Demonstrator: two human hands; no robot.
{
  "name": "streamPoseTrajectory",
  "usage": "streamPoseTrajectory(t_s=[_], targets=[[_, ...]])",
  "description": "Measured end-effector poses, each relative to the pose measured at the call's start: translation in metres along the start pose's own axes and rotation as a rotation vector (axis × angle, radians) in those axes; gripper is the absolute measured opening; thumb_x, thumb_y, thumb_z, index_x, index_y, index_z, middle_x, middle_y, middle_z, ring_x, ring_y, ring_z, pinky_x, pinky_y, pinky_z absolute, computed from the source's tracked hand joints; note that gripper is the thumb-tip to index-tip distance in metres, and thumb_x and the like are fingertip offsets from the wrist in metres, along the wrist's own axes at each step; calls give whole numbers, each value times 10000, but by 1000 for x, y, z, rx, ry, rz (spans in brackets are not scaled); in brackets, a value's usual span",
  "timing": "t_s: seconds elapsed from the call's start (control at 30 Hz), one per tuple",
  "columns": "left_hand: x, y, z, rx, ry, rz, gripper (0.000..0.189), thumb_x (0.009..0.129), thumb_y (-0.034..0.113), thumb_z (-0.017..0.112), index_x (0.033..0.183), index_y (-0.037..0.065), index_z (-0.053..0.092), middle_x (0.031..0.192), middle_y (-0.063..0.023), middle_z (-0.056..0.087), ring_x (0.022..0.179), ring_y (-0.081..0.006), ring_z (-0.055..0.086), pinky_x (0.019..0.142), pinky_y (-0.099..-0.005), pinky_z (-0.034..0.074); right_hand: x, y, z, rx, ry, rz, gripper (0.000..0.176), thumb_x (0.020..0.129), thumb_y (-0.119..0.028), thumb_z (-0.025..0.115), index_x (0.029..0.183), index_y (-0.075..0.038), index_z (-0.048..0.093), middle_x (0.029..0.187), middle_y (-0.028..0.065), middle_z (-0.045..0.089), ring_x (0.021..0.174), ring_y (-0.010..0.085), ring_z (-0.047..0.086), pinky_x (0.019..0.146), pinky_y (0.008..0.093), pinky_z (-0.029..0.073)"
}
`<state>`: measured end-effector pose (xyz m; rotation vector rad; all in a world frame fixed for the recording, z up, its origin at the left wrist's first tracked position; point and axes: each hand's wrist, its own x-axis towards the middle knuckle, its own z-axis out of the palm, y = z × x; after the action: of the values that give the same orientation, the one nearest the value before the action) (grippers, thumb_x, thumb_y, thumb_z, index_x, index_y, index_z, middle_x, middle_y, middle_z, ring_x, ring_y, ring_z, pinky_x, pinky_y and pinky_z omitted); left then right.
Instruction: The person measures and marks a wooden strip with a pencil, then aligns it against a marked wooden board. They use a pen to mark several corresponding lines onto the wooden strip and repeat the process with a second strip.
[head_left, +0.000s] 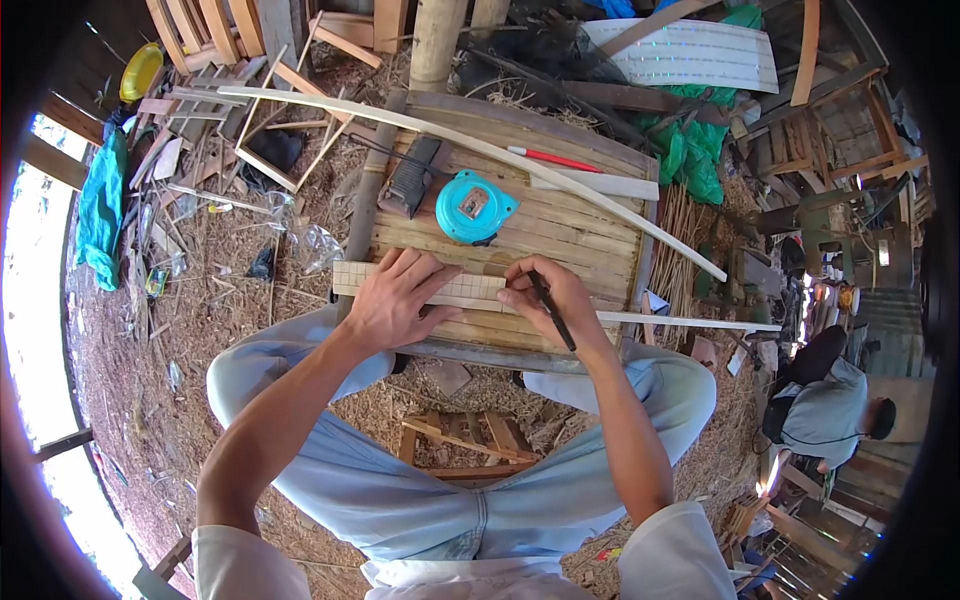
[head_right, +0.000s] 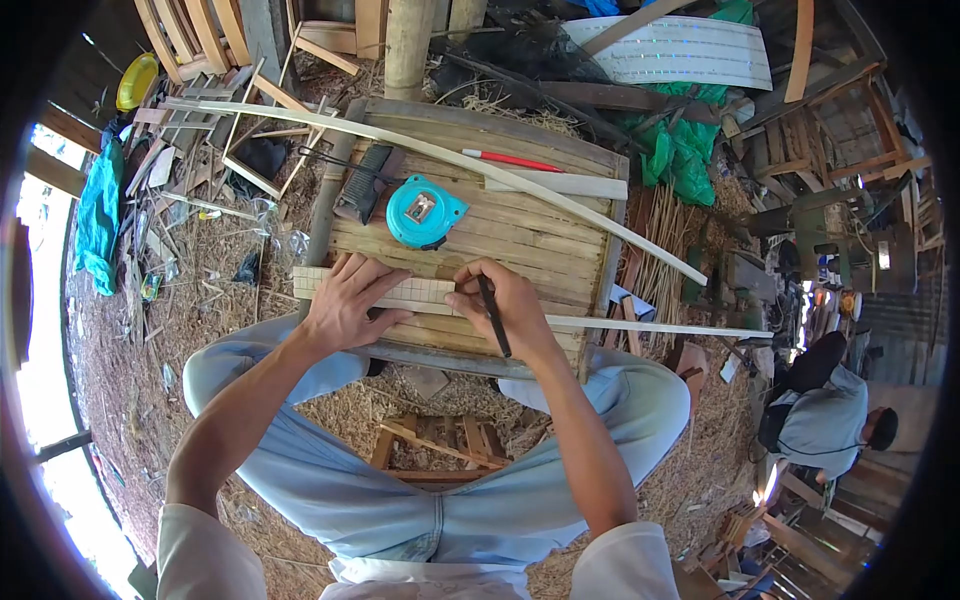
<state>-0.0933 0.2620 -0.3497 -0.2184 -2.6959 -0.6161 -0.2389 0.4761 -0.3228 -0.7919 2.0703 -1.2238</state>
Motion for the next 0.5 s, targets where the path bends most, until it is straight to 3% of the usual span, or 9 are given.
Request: streamPoseTrajectory(t_s=[0.07,0.17,0.23,0.5], targets=[[-1,0,1,10,7,15,572,768,322,820,1261,85,652,1192,-74,597,1106,-317,555,962,-448,464,-2,-3,-1,-1,-19,20,326,836,-175,826,1025,-16,613,845,95,702,732,155,630,682,315,495],[-2,0,2,17,-14,30,592,769,322,820,1284,92,641,1229,-73,594,1129,-320,550,985,-455,451,-4,-8,0,-44,-81,41,350,837,-159,831,1021,-49,555,804,25,629,737,99,586,701,272,492],[1,1,-1,61,17,76,571,809,342,775,1282,57,628,1199,-77,590,1090,-285,553,953,-429,450,-4,-15,0,-109,-110,157,377,825,-152,837,1014,-63,522,782,12,597,706,92,544,671,281,474],[2,2,-1,42,27,52,547,802,333,789,1252,59,640,1172,-72,598,1072,-278,560,934,-416,459,-1,0,3,-41,-53,14,400,805,-145,850,1018,-66,521,770,-17,544,664,82,465,616,272,425]])
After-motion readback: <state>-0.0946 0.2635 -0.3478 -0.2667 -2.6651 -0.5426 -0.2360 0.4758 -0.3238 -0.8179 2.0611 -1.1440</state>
